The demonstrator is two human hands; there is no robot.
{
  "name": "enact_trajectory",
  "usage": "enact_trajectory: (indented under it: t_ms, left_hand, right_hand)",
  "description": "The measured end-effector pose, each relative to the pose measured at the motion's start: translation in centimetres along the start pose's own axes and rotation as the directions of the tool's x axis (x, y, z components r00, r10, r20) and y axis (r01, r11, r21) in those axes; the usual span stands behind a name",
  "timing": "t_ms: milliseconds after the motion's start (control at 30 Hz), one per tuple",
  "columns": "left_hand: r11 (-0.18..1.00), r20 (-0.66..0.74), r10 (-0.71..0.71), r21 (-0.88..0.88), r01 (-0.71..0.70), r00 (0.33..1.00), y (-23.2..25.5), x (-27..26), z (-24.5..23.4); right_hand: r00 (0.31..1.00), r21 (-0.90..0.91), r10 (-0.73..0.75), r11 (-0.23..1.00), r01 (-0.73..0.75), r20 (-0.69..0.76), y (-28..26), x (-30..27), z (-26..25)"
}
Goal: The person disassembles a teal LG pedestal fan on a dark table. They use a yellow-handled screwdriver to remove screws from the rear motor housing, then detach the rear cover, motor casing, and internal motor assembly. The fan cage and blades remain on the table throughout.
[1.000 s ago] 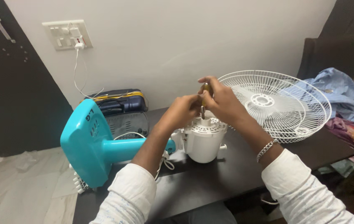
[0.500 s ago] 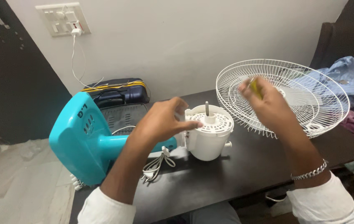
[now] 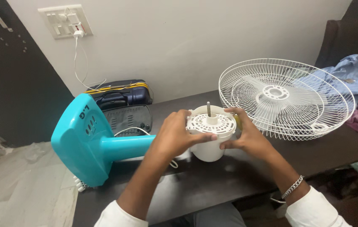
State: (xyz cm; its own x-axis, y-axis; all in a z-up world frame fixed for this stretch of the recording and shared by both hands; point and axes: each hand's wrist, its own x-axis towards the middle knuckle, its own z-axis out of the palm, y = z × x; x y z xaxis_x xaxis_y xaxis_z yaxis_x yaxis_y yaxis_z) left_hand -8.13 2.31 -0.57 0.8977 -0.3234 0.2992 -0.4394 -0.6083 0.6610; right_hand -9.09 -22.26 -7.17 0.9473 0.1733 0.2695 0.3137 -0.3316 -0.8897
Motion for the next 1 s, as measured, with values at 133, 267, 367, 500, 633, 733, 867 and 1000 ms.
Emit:
enact_trajectory:
  t_ms: [133,267,367,500,633,733,867,1000]
  left_hand:
    - [0.998,-0.027,-0.029,0.055,0.031,0.999,1.1,-1.1,1.3]
    - [0.992,-0.122,0.036,0.127,-0.021,0.992,2.3,-1.8,2.5]
    - [0.987,-0.129,-0.028,0.152,0.048,0.991,2.8,-2.2,3.4]
    - [0.991,-0.219,-0.017,0.126,0.046,0.975,2.7,-2.2,4.1]
    - [0.998,-0.263,0.011,0.07,0.008,0.965,1.8,-2.1,4.5]
    - [0.999,-0.268,-0.006,0.033,0.016,0.963,1.2,-1.9,4.8]
    - [0.999,-0.272,-0.037,-0.02,0.032,0.962,1.0,-1.6,5.3]
    - [0.991,-0.282,-0.078,-0.123,0.045,0.956,1.1,-1.7,5.5]
  right_hand:
    - [0.997,0.083,-0.02,0.996,0.026,-0.074,0.4,-1.0,0.7]
    - [0.979,-0.003,-0.008,1.0,0.008,-0.203,0.9,-1.8,1.5]
    - [0.959,-0.056,-0.083,0.996,0.07,-0.269,1.2,-2.1,2.0]
    - [0.932,-0.134,-0.162,0.983,0.124,-0.325,1.2,-2.3,2.4]
    - [0.938,-0.186,-0.185,0.973,0.134,-0.292,0.5,-2.2,2.2]
    - [0.949,-0.242,-0.131,0.968,0.061,-0.287,-0.2,-2.1,2.0]
    - [0.943,-0.242,-0.145,0.968,0.072,-0.301,-0.6,-2.3,2.1]
    - [0.945,-0.269,-0.121,0.963,0.037,-0.304,-0.5,-2.3,1.9]
